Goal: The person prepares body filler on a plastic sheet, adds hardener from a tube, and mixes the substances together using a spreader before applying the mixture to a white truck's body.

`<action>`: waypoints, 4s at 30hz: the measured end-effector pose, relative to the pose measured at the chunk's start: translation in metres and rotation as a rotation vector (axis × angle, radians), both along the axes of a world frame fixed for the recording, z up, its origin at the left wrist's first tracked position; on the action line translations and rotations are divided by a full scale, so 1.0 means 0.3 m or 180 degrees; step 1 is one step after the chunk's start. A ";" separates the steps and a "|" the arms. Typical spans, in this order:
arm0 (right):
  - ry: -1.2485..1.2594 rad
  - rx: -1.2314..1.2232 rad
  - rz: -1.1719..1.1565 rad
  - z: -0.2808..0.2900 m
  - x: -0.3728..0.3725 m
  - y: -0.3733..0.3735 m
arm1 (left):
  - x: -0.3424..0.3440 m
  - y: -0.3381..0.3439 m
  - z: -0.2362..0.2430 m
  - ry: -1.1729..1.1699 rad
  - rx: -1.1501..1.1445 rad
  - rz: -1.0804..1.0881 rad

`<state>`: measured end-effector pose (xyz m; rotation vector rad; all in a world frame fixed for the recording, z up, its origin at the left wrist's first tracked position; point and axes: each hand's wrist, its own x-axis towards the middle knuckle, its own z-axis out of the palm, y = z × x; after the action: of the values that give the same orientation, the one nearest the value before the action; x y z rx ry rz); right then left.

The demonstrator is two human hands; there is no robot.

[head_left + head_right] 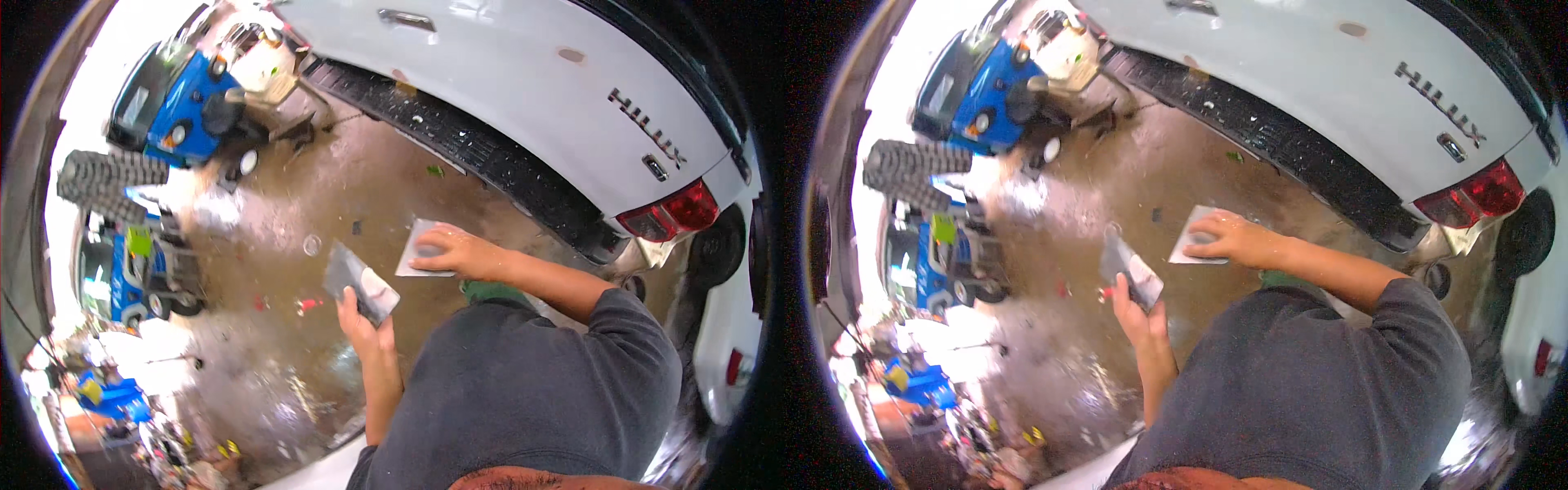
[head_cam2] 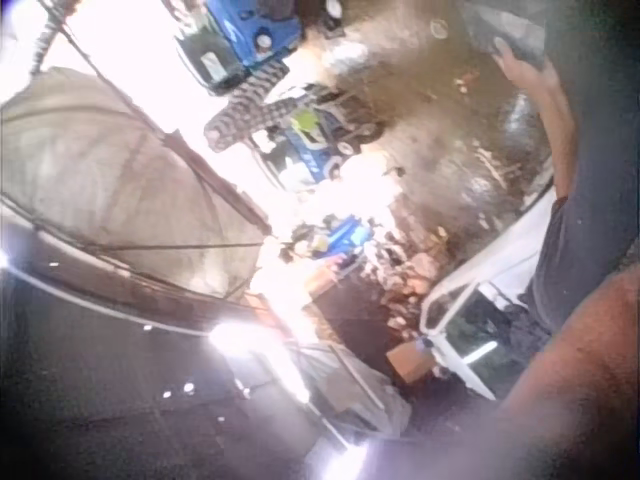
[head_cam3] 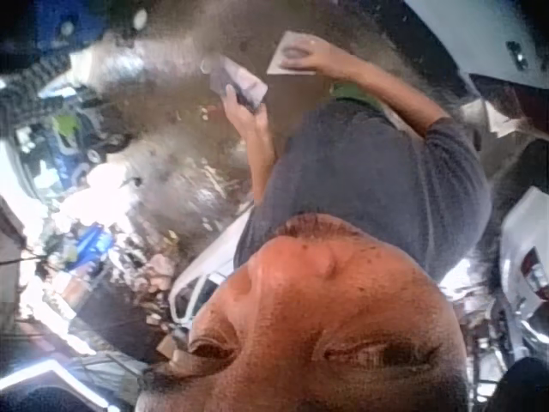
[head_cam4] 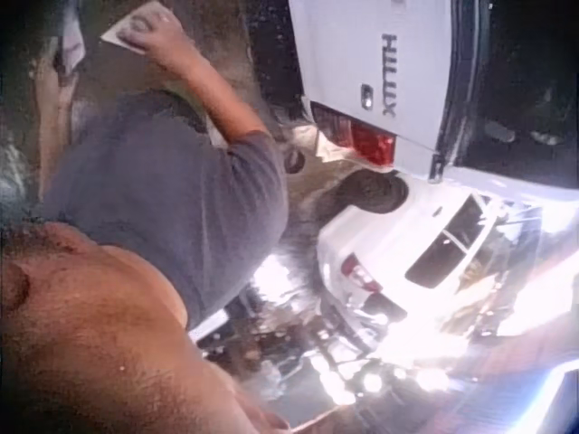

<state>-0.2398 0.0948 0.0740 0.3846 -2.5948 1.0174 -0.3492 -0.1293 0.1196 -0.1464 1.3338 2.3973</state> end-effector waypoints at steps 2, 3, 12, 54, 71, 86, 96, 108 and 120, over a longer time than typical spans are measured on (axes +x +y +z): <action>-0.0353 -0.0347 -0.0239 -0.047 0.000 0.093 | -0.081 0.077 0.046 0.0044 0.0173 -0.0188; -0.0261 -0.0419 -0.0368 -0.068 0.004 0.123 | -0.119 0.121 0.062 0.0202 0.0086 -0.0365; 0.0355 -0.2165 -0.1515 -0.202 0.069 0.363 | -0.257 0.645 0.141 0.0044 -0.0549 -0.1297; 0.0220 0.1592 -0.2722 0.172 -0.617 0.321 | -0.920 0.898 0.043 0.2518 -0.0647 -0.2943; 0.0628 0.0298 -0.2394 0.228 -0.699 0.174 | -1.027 0.913 -0.082 0.0589 -0.0042 -0.2959; 0.0176 0.1701 -0.2855 0.163 -0.659 0.232 | -1.058 0.819 -0.021 0.0799 0.0024 -0.2894; 0.0026 0.1906 -0.2871 0.249 -0.661 0.275 | -1.083 0.830 0.018 0.1743 -0.0340 -0.3080; -0.0132 0.1012 -0.2706 0.122 -0.716 0.152 | -1.082 0.900 0.044 0.2622 -0.0579 -0.2463; 0.0057 0.0159 -0.3267 -0.008 -0.708 0.178 | -1.069 0.872 -0.109 -0.0278 0.0064 -0.3258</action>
<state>-0.4523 0.1482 0.0717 -0.8461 -2.2731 0.5453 -0.6700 0.1323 0.0869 0.3547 0.9787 1.5048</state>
